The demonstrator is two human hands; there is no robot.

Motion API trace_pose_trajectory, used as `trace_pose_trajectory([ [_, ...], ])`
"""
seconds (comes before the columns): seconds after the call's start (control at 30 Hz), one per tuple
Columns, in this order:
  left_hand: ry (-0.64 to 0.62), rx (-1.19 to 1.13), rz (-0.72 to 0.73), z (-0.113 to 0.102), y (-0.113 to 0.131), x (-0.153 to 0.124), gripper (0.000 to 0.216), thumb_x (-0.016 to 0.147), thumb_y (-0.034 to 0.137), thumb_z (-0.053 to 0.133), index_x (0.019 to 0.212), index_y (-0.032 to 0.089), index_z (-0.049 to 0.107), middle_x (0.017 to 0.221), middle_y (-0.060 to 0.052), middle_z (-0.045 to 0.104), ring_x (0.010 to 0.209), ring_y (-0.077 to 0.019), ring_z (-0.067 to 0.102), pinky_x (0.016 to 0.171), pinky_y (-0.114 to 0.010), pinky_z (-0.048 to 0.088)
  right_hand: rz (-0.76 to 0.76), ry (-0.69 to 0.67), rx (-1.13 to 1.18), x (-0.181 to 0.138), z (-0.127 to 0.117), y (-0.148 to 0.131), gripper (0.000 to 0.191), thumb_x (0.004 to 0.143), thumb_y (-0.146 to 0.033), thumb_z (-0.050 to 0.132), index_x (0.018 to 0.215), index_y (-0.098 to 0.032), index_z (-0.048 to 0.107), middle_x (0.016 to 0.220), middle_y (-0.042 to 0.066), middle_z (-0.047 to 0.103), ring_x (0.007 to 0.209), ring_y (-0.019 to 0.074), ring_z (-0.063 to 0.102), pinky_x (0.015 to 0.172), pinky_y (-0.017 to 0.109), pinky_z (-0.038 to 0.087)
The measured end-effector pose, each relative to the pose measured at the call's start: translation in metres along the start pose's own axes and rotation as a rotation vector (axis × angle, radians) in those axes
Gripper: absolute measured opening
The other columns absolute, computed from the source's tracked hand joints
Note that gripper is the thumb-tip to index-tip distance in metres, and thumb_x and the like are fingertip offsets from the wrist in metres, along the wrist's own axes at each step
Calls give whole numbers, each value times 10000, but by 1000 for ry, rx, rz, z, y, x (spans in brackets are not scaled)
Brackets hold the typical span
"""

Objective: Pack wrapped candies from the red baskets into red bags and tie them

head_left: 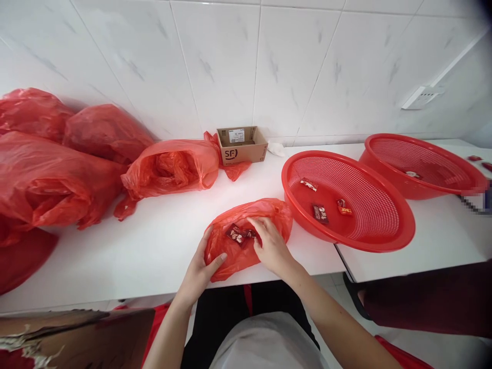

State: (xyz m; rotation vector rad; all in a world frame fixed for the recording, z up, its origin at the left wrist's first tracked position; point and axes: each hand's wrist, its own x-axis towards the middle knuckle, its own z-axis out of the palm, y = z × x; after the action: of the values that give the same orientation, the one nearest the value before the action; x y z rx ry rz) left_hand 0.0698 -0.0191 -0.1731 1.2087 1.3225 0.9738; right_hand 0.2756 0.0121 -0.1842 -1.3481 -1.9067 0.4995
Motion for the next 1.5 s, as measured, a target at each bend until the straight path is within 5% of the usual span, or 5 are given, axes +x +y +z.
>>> trace_pose_trajectory([
  [0.2, 4, 64, 53, -1, -4, 2, 753, 858, 405, 616, 1516, 267, 278, 1604, -32, 263, 1482, -244, 178, 1195, -374, 231, -68, -191, -125, 0, 12, -13, 229, 862, -144, 578, 1066, -213, 656, 976, 53, 659, 924, 223, 594, 850, 388, 514],
  [0.4, 8, 55, 54, 0, -5, 2, 773, 843, 424, 626, 1516, 264, 281, 1600, -42, 274, 1478, -262, 186, 1188, -387, 250, 74, -205, -335, 16, 25, -11, 584, 752, -303, 762, 1284, -160, 569, 1222, 145, 608, 1140, 360, 517, 944, 535, 433],
  [1.17, 13, -25, 34, -9, -10, 0, 892, 751, 91, 496, 1550, 312, 166, 1629, 12, 172, 1489, -203, 152, 1197, -371, 149, 311, -339, 345, 22, -25, 10, 360, 947, -366, 475, 1201, -198, 668, 1038, 65, 742, 973, 216, 691, 904, 372, 527],
  [1.4, -8, 61, 45, -12, -13, 0, 879, 788, 135, 514, 1555, 315, 124, 1637, 4, 137, 1491, -227, 142, 1199, -394, 156, 155, -511, 186, 7, -131, -46, 388, 931, -400, 525, 1308, -342, 596, 1331, 8, 615, 1216, 253, 579, 1014, 438, 481],
  [1.5, -15, 56, 38, -13, -12, 0, 874, 803, 185, 556, 1553, 329, 130, 1637, -2, 137, 1486, -253, 160, 1192, -415, 189, 203, -278, -96, 32, -187, -23, 324, 916, -368, 542, 1217, -333, 657, 1245, 33, 661, 1158, 271, 605, 984, 437, 491],
])
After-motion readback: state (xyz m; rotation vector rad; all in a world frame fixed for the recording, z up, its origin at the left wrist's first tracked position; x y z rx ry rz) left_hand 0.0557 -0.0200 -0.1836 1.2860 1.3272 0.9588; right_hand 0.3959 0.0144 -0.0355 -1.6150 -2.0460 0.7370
